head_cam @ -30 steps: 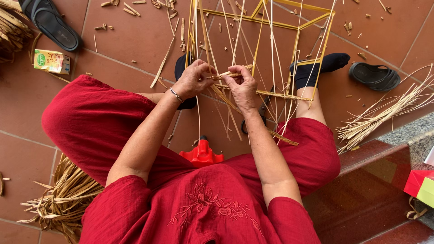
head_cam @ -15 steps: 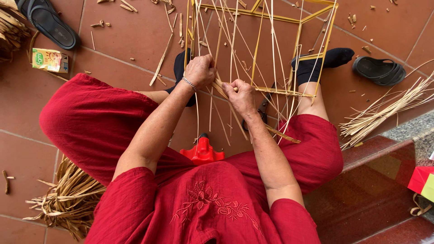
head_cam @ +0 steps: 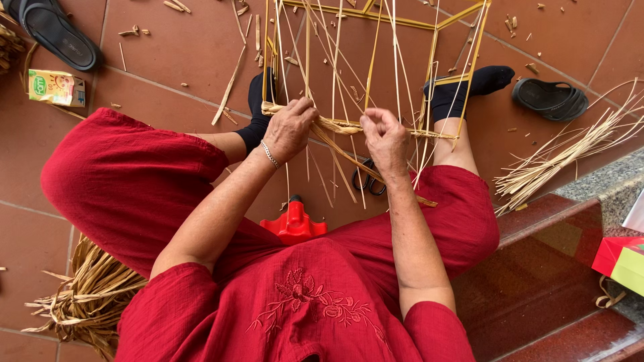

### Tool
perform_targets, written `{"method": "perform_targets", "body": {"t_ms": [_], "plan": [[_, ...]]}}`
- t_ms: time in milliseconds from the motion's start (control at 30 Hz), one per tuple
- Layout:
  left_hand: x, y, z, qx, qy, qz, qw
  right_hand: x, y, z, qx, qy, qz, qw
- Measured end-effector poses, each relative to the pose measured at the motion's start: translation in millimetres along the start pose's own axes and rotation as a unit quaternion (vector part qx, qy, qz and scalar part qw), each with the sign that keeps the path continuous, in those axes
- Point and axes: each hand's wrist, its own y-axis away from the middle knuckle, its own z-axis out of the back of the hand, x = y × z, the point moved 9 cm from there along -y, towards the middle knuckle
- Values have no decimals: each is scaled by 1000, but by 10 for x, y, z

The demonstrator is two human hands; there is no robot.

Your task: The person sits cross-legged on a tiled floor and weaves dried palm leaves into a rectangular basket frame. They repeatedly pull strands through the frame, tighten the weave, and trim excess material with scissors.

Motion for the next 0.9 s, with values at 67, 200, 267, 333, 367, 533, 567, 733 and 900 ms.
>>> {"method": "perform_targets", "body": {"t_ms": [67, 200, 267, 333, 367, 533, 567, 733, 900], "plan": [[-118, 69, 34, -1, -39, -23, 999, 133, -78, -88, 8, -3, 64, 998], [-221, 94, 49, 22, -60, -33, 997, 508, -231, -511, 83, -66, 207, 973], [-260, 90, 66, 12, -45, -54, 997, 528, -386, -730, 141, -47, 171, 974], [-243, 87, 16, 24, -46, -54, 997, 425, -491, -876, 207, -53, 71, 974], [-236, 87, -21, 31, -45, -55, 997, 312, -522, -935, 243, -68, -14, 968], [-5, 94, 68, -63, 79, 41, 994, 188, -472, -1008, 303, -242, -160, 908], [61, 94, 99, -83, 112, 62, 988, 194, -472, -989, 294, -247, -147, 911], [404, -6, 5, -66, 244, 179, 951, 149, -347, -885, 269, -262, -135, 917], [423, -167, -168, -32, 173, 206, 963, 211, -176, -709, 268, -315, -192, 890]]}}
